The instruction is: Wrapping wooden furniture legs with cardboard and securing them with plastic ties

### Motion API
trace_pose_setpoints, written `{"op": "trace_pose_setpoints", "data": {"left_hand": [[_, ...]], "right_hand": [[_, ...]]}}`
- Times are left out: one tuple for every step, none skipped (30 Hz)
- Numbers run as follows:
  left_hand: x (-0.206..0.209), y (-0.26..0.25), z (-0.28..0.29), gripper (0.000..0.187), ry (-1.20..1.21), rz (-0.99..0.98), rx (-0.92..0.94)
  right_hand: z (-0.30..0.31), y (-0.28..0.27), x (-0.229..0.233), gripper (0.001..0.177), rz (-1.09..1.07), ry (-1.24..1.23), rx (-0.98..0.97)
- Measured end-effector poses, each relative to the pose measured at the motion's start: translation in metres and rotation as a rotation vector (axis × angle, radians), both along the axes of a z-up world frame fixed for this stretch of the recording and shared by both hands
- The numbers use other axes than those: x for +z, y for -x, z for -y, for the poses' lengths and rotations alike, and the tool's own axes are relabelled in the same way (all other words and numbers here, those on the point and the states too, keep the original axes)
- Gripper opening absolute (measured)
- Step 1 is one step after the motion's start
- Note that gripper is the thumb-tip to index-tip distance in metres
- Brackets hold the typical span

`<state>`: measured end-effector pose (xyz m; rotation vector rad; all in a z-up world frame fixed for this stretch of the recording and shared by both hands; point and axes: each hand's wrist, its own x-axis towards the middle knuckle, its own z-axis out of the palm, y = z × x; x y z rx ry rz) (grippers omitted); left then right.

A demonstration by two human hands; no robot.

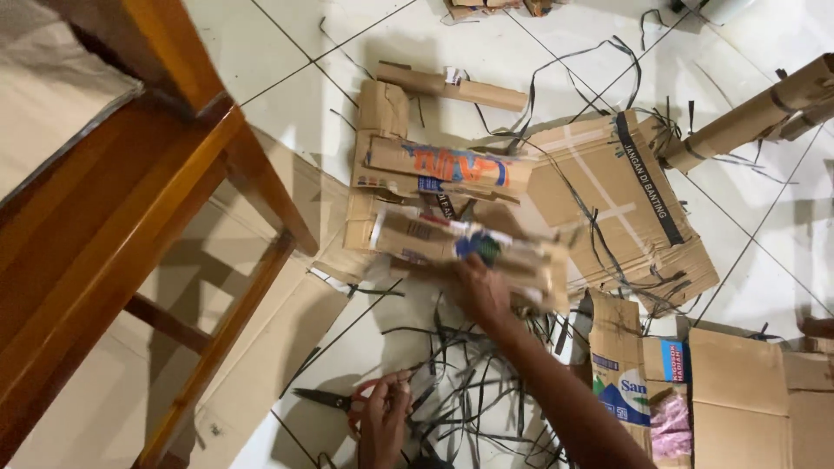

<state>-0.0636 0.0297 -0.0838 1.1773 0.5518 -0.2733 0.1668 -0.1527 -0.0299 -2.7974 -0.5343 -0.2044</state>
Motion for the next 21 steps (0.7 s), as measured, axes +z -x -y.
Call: {"op": "trace_pose_setpoints", "data": {"left_hand": [[0.02, -0.004, -0.003, 0.047, 0.003, 0.001, 0.005], [0.04, -0.007, -0.007, 0.044, -0.034, -0.08, -0.033], [0.06, -0.009, -0.011, 0.041, -0.072, -0.163, -0.072], [0.065, -0.006, -0.012, 0.041, -0.07, -0.165, -0.068], [0.069, -0.003, -0.013, 0.042, -0.095, -0.142, -0.077], [0.073, 0.001, -0.014, 0.042, -0.119, -0.119, -0.086], [0.062, 0.007, -0.014, 0.042, -0.118, -0.121, -0.078], [0.052, 0.014, -0.015, 0.036, -0.137, -0.022, -0.036], [0.042, 0.017, -0.015, 0.031, -0.157, 0.083, 0.007], [0.034, 0.024, -0.017, 0.031, -0.156, 0.085, 0.014], [0.027, 0.03, -0.019, 0.035, -0.182, 0.116, -0.003], [0.018, 0.036, -0.021, 0.04, -0.208, 0.146, -0.02], [0.026, 0.04, -0.024, 0.04, -0.208, 0.145, -0.011], [0.032, 0.044, -0.027, 0.037, -0.15, 0.096, -0.003], [0.04, 0.048, -0.031, 0.035, -0.093, 0.047, 0.007], [0.038, 0.054, -0.032, 0.035, -0.094, 0.047, 0.017], [0.035, 0.06, -0.035, 0.034, -0.116, 0.116, 0.043], [0.032, 0.066, -0.038, 0.032, -0.138, 0.184, 0.07], [0.036, 0.069, -0.041, 0.032, -0.141, 0.187, 0.083], [0.041, 0.073, -0.045, 0.03, -0.1, 0.198, 0.102], [0.044, 0.074, -0.049, 0.028, -0.057, 0.214, 0.122]], "right_hand": [[-0.002, 0.016, 0.002, 0.022, 0.001, 0.003, 0.005], [-0.004, 0.032, 0.003, 0.013, -0.016, -0.002, 0.029], [-0.007, 0.05, 0.005, 0.023, -0.035, -0.009, 0.053], [-0.014, 0.059, 0.023, 0.023, -0.037, -0.007, 0.056], [-0.022, 0.069, 0.041, 0.027, -0.146, -0.054, -0.033], [-0.03, 0.079, 0.059, 0.034, -0.256, -0.099, -0.123], [-0.028, 0.079, 0.062, 0.034, -0.259, -0.097, -0.116], [-0.027, 0.079, 0.064, 0.033, -0.219, -0.175, -0.048], [-0.027, 0.077, 0.067, 0.031, -0.175, -0.254, 0.02], [-0.025, 0.082, 0.067, 0.031, -0.173, -0.253, 0.027], [-0.022, 0.086, 0.067, 0.032, -0.19, -0.23, -0.008], [-0.019, 0.091, 0.066, 0.034, -0.206, -0.207, -0.043], [-0.017, 0.094, 0.061, 0.034, -0.207, -0.206, -0.035], [-0.015, 0.098, 0.055, 0.032, -0.206, -0.197, -0.057], [-0.013, 0.101, 0.05, 0.03, -0.204, -0.189, -0.077], [-0.013, 0.103, 0.052, 0.03, -0.204, -0.189, -0.067], [-0.015, 0.104, 0.054, 0.029, -0.192, -0.178, -0.072], [-0.017, 0.105, 0.056, 0.03, -0.179, -0.166, -0.076], [-0.022, 0.112, 0.076, 0.03, -0.177, -0.167, -0.063], [-0.027, 0.119, 0.095, 0.027, -0.203, -0.148, -0.123], [-0.032, 0.125, 0.115, 0.025, -0.226, -0.127, -0.182]]}}
